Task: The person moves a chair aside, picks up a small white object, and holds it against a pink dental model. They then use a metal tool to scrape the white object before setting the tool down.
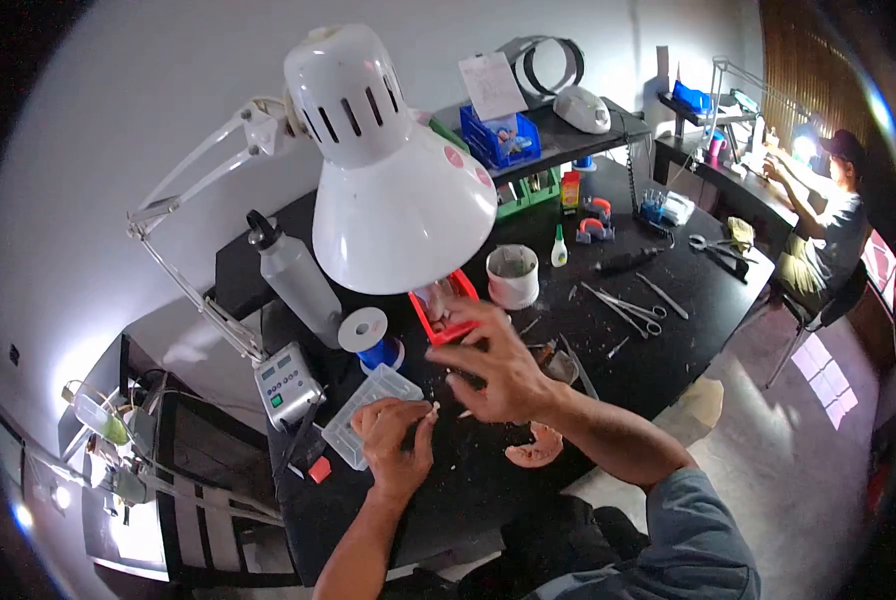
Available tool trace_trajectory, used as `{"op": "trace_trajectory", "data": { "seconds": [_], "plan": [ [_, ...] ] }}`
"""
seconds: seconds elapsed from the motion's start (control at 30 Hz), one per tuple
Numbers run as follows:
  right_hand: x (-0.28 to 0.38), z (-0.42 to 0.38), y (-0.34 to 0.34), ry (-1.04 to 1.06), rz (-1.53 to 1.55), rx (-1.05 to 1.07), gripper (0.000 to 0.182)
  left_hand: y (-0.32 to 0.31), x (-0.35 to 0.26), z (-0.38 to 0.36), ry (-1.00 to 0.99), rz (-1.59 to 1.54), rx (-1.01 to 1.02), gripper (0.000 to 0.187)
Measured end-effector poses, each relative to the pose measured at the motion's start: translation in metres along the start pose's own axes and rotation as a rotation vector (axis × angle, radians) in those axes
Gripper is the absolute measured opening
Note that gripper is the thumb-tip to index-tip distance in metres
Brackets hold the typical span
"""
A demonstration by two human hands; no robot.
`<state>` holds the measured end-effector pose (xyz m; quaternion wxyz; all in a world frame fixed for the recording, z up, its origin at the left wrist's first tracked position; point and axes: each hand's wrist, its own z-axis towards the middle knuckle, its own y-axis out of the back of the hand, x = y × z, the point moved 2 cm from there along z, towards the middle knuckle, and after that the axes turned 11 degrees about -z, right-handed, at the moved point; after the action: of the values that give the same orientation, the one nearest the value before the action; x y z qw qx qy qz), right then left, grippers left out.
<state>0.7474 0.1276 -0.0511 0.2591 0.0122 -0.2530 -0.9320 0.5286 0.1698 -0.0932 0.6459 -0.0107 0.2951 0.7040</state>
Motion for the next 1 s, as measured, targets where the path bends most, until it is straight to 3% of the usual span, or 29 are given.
{"op": "trace_trajectory", "data": {
  "seconds": [0.03,0.13,0.17,0.27,0.4,0.43,0.53,1.0],
  "plan": [
    [0.0,0.001,0.003,-0.044,-0.117,-0.07,0.053,0.001,0.002,-0.003,-0.003,0.002,0.013,0.019],
    [-0.006,0.001,-0.003,-0.362,0.021,-0.191,0.076,0.003,0.0,-0.008,0.04,0.036,0.021,0.019],
    [-0.004,0.002,0.003,-0.264,-0.116,-0.185,0.087,0.002,-0.001,-0.009,0.062,0.052,0.016,0.019],
    [-0.004,-0.001,-0.005,0.028,0.149,0.032,0.086,0.003,-0.004,-0.008,0.057,0.108,-0.001,0.019],
    [0.006,-0.007,-0.014,0.113,0.196,0.207,0.061,0.004,-0.008,-0.006,0.058,0.086,-0.05,0.02],
    [0.002,-0.009,-0.018,0.173,0.191,0.152,0.035,0.005,-0.009,-0.004,0.039,0.083,-0.05,0.02],
    [0.0,-0.012,-0.016,0.12,0.211,0.258,0.022,0.005,-0.007,-0.005,0.067,0.052,0.009,0.02],
    [0.002,-0.015,-0.021,0.169,0.286,0.194,0.017,0.002,-0.009,-0.003,0.046,-0.001,0.015,0.024]
  ]
}}
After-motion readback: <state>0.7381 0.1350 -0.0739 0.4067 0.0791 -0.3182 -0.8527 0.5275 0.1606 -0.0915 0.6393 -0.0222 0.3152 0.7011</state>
